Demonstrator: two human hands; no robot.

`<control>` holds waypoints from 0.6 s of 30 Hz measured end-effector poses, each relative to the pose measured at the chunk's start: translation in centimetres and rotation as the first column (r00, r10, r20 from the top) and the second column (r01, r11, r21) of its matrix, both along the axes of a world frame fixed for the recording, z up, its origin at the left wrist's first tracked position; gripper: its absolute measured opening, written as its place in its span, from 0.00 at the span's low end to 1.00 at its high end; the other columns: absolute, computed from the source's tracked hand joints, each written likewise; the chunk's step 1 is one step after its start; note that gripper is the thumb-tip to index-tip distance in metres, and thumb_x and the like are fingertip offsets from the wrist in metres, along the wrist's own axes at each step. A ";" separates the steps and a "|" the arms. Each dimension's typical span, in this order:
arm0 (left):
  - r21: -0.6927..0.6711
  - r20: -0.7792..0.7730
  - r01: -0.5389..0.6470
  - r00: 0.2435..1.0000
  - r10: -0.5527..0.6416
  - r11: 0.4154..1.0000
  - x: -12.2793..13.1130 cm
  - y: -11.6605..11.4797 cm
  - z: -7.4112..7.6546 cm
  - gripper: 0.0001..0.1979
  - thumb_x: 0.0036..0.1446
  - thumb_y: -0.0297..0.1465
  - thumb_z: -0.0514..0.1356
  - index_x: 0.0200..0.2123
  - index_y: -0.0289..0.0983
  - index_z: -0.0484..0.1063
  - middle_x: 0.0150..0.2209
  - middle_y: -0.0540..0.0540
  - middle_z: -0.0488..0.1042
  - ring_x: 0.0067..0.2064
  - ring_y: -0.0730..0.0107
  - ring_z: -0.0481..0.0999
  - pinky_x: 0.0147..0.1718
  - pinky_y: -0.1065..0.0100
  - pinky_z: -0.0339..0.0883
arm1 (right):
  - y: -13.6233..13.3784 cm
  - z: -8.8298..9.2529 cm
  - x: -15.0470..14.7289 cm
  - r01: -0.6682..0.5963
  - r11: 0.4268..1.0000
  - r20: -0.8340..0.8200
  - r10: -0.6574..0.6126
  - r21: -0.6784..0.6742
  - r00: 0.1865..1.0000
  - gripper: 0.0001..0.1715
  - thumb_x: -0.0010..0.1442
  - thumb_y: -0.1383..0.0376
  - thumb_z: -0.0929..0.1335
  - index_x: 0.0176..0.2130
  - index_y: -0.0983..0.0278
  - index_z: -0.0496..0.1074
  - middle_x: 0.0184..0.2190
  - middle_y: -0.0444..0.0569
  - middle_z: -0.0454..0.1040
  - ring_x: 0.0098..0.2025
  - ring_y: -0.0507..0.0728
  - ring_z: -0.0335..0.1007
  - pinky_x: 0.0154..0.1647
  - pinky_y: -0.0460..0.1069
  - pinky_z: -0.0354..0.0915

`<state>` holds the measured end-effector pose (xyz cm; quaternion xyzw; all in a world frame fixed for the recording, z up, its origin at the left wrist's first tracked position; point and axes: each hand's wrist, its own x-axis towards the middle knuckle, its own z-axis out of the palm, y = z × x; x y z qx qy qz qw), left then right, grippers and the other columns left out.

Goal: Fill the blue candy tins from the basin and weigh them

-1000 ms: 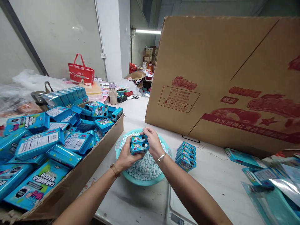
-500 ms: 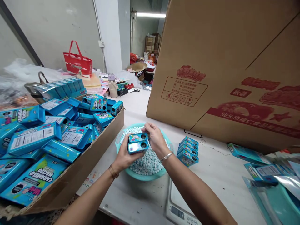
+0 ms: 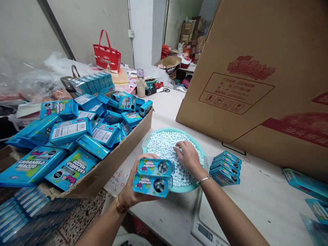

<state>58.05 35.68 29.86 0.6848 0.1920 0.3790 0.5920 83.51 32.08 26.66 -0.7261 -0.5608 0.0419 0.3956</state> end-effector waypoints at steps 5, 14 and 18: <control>-0.088 0.086 0.143 0.987 -0.135 0.986 -0.7 -1.6 0.2 0.42 0.35 0.38 0.74 0.54 0.42 0.61 0.56 0.40 0.66 0.56 0.48 0.69 0.56 0.51 0.67 | -4.1 0.8 -1.3 0.031 0.988 -0.099 -0.016 0.148 0.995 0.11 0.64 0.58 0.64 0.39 0.59 0.73 0.41 0.52 0.71 0.46 0.60 0.66 0.49 0.55 0.61; -0.315 0.047 0.507 0.852 -0.521 0.802 6.3 -9.4 -1.2 0.44 0.44 0.31 0.72 0.61 0.49 0.54 0.52 0.43 0.73 0.49 0.54 0.77 0.49 0.54 0.73 | -21.1 -2.9 0.7 0.665 0.734 -0.788 -0.327 0.136 0.522 0.14 0.56 0.52 0.70 0.33 0.61 0.73 0.32 0.45 0.73 0.33 0.54 0.67 0.41 0.52 0.65; -0.283 0.011 0.605 0.778 -0.629 0.744 11.6 -13.2 -4.0 0.49 0.45 0.34 0.71 0.65 0.47 0.47 0.54 0.41 0.71 0.50 0.55 0.77 0.51 0.55 0.72 | -27.6 -5.8 1.3 0.800 0.596 -0.859 -0.372 0.069 0.351 0.16 0.51 0.51 0.73 0.30 0.61 0.73 0.30 0.46 0.74 0.30 0.53 0.68 0.36 0.51 0.66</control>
